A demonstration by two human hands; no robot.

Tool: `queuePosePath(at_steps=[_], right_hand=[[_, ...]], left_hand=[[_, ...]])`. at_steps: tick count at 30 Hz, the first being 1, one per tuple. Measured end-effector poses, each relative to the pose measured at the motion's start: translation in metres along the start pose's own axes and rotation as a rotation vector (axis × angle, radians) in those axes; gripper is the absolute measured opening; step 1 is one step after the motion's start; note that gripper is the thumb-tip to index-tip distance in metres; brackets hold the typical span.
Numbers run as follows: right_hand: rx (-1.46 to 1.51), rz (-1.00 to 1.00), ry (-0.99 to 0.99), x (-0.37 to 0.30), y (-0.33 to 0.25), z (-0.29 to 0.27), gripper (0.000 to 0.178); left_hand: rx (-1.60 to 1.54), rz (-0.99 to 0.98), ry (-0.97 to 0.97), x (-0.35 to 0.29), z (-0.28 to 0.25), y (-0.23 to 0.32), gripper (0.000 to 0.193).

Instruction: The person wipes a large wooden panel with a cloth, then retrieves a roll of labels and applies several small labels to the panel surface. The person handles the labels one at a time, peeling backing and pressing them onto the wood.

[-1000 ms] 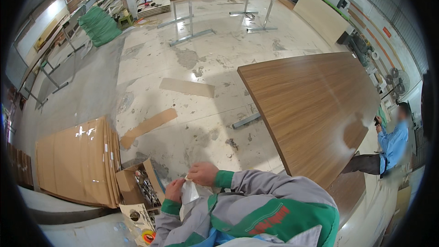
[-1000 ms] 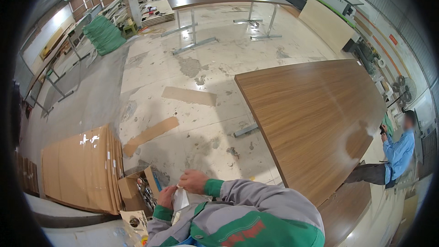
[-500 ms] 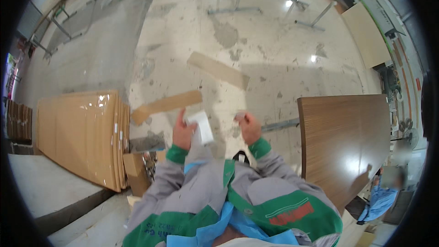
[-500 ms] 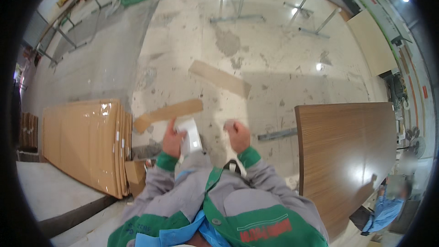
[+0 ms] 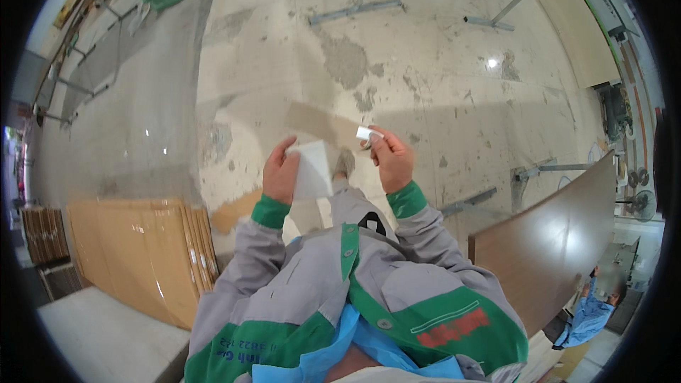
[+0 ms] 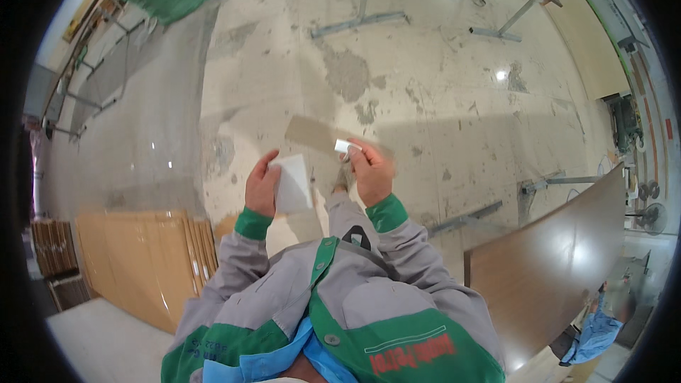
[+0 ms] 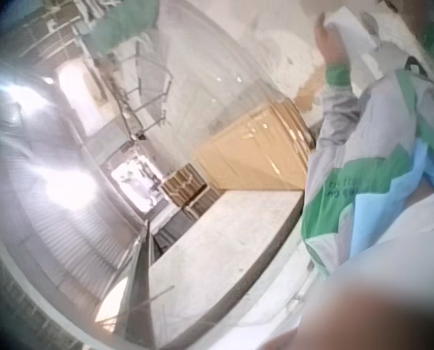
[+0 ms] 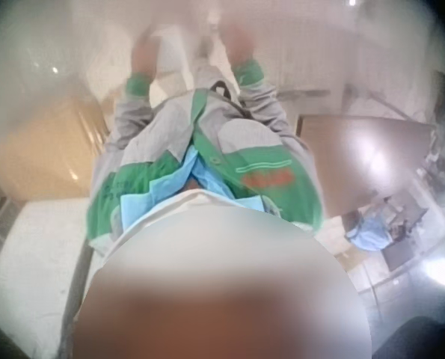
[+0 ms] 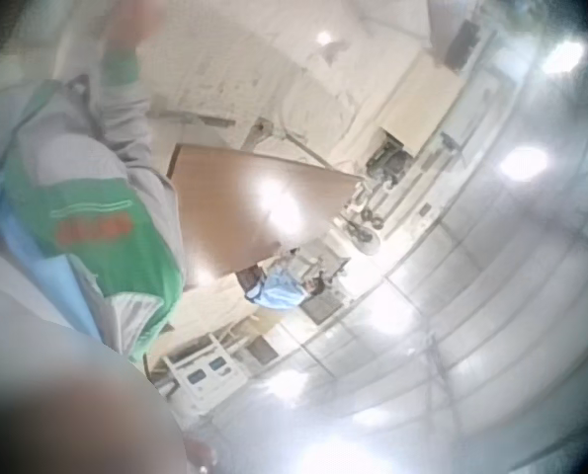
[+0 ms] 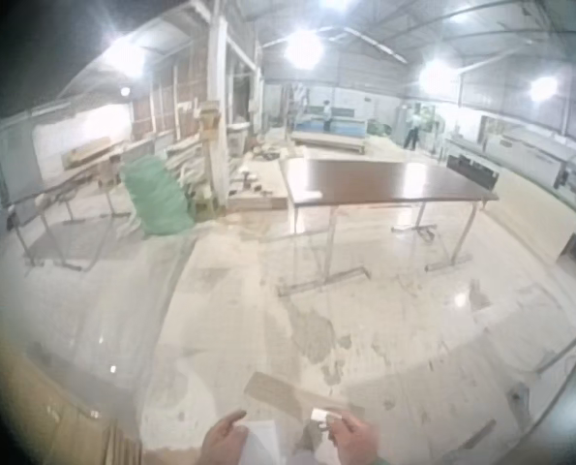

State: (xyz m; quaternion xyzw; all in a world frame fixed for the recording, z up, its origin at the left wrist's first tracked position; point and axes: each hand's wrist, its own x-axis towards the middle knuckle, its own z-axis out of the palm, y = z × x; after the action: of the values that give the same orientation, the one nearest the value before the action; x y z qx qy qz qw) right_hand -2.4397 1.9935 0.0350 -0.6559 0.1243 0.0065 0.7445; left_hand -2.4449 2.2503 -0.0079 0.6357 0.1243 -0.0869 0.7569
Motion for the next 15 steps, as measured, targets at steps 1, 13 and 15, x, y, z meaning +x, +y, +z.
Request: queuePosePath(at_steps=[1,13,15], right_hand=[[0.001,0.003,0.010,0.032,-0.005,-0.006,0.035],[-0.097,-0.003,0.055,0.353,-0.063,-0.104,0.032],[-0.041,-0.042,0.048,0.412,-0.078,-0.120,0.032]], left_hand=[[0.056,-0.021,0.031,0.024,0.005,0.004,0.044],[-0.145,-0.220,0.256,0.293,0.069,0.021,0.042],[-0.199,-0.244,0.274,0.341,0.087,0.030,0.041]])
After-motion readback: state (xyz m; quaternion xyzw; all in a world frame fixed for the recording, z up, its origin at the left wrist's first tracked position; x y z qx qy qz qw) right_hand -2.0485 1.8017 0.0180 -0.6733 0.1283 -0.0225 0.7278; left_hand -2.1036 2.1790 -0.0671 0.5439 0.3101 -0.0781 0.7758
